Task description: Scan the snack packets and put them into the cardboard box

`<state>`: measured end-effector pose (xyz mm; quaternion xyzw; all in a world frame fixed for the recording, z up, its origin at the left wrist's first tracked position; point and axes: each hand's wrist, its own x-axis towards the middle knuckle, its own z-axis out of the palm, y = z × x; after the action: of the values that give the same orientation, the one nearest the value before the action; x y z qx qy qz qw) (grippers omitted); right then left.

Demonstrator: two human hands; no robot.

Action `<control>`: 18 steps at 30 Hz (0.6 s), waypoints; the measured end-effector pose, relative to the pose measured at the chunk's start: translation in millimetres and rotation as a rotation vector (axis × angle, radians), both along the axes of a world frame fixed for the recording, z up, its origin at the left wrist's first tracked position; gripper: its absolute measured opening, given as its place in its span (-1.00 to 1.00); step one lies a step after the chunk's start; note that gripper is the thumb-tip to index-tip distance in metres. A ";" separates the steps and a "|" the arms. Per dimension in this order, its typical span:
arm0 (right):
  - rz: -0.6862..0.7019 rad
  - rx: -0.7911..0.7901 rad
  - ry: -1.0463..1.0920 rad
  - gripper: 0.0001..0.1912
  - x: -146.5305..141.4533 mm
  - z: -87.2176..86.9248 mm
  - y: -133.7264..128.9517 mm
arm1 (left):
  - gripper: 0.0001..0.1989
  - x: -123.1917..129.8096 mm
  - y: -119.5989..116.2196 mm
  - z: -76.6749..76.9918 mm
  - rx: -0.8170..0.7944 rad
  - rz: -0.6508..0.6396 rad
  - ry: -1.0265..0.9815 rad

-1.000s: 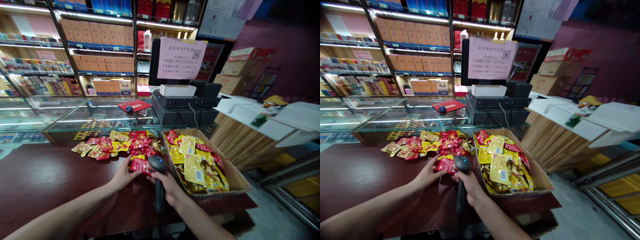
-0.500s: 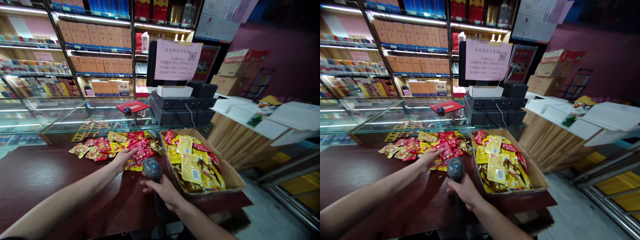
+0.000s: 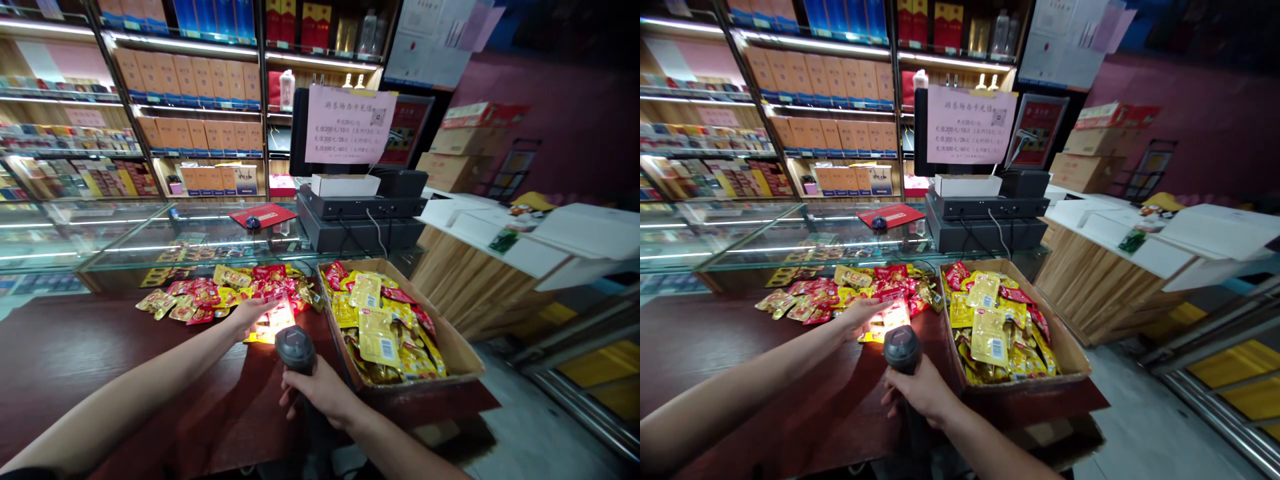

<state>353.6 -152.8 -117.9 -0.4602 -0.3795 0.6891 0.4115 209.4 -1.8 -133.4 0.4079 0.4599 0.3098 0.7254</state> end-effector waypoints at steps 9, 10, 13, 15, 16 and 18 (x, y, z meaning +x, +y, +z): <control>-0.416 0.067 -0.054 -0.65 8.8 -2.3 4.2 | -0.58 -9.7 -11.4 7.5 -0.074 -0.035 0.057; -0.431 0.066 -0.029 -0.65 9.6 -1.7 6.0 | -0.57 -10.8 -14.5 8.5 -0.086 -0.058 0.056; -0.424 0.004 0.081 -0.67 11.7 0.3 11.4 | -0.59 -11.9 -24.3 14.4 -0.102 -0.148 0.048; -0.421 -0.064 0.156 -0.67 14.1 2.8 13.8 | -0.61 -10.5 -29.3 21.1 -0.126 -0.198 0.005; -0.431 -0.091 0.186 -0.67 15.9 4.9 14.3 | -0.61 -9.0 -30.8 25.2 -0.147 -0.210 -0.031; -0.466 -0.115 0.226 -0.67 21.7 11.6 14.3 | -0.61 -4.4 -31.4 34.3 -0.197 -0.213 -0.117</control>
<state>375.3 -138.5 -106.2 -0.4781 -0.1749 0.6431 0.5720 205.0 -33.2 -99.1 0.3626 0.3991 0.2080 0.8161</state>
